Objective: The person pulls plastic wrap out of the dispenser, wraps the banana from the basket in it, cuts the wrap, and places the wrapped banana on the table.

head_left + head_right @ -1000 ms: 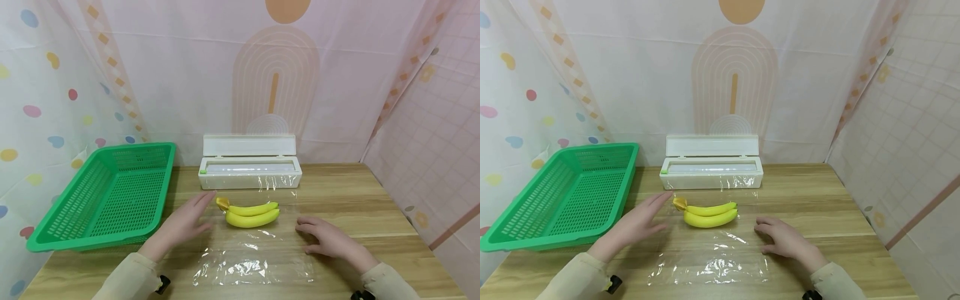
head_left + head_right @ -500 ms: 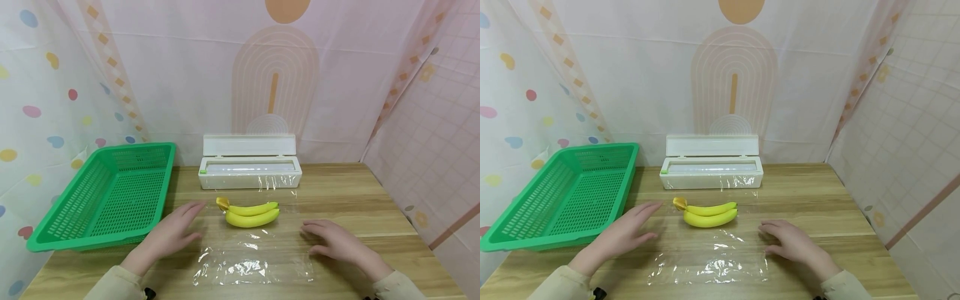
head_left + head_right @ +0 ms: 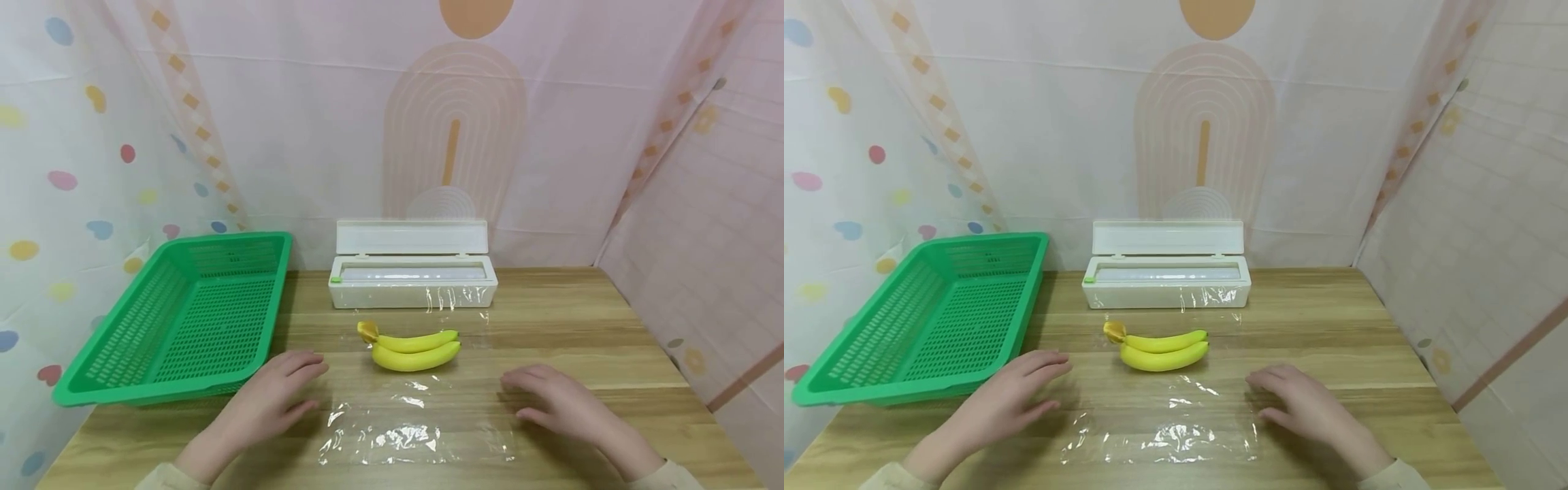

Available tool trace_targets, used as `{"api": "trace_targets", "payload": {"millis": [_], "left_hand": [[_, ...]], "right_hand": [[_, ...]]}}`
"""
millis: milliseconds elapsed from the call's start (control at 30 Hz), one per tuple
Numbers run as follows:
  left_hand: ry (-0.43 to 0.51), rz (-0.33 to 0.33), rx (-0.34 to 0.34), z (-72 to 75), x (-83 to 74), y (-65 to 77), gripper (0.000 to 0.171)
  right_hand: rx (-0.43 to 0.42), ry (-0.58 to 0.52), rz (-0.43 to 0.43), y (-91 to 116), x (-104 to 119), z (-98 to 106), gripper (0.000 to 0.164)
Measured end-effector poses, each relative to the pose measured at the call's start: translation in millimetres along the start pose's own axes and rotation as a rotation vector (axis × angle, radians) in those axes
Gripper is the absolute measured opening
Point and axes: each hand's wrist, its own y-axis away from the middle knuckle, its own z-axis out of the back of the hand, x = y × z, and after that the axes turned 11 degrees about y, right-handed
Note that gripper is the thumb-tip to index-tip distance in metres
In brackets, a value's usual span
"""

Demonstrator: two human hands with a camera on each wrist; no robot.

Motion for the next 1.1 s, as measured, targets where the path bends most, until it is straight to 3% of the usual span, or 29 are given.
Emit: {"api": "trace_targets", "payload": {"millis": [233, 567, 800, 933, 1100], "left_hand": [[0.024, -0.040, -0.026, -0.4, -8.2, 7.2, 0.052], [0.073, -0.164, -0.060, -8.2, -15.7, 18.2, 0.047], [0.121, -0.265, -0.051, -16.2, -16.6, 21.0, 0.046], [0.142, -0.262, -0.019, -18.7, -19.2, 23.5, 0.043], [0.136, -0.187, 0.040, -21.1, -26.8, 25.5, 0.035]], "right_hand": [[-0.030, 0.020, 0.014, 6.1, 3.8, 3.0, 0.054], [-0.062, 0.034, 0.039, 14.5, 8.6, 6.1, 0.053], [-0.089, 0.025, 0.113, 15.9, 11.4, 2.0, 0.049], [-0.072, 0.001, 0.146, 16.8, 13.1, -1.2, 0.047], [-0.002, -0.051, 0.174, 16.7, 15.8, -4.0, 0.041]]}}
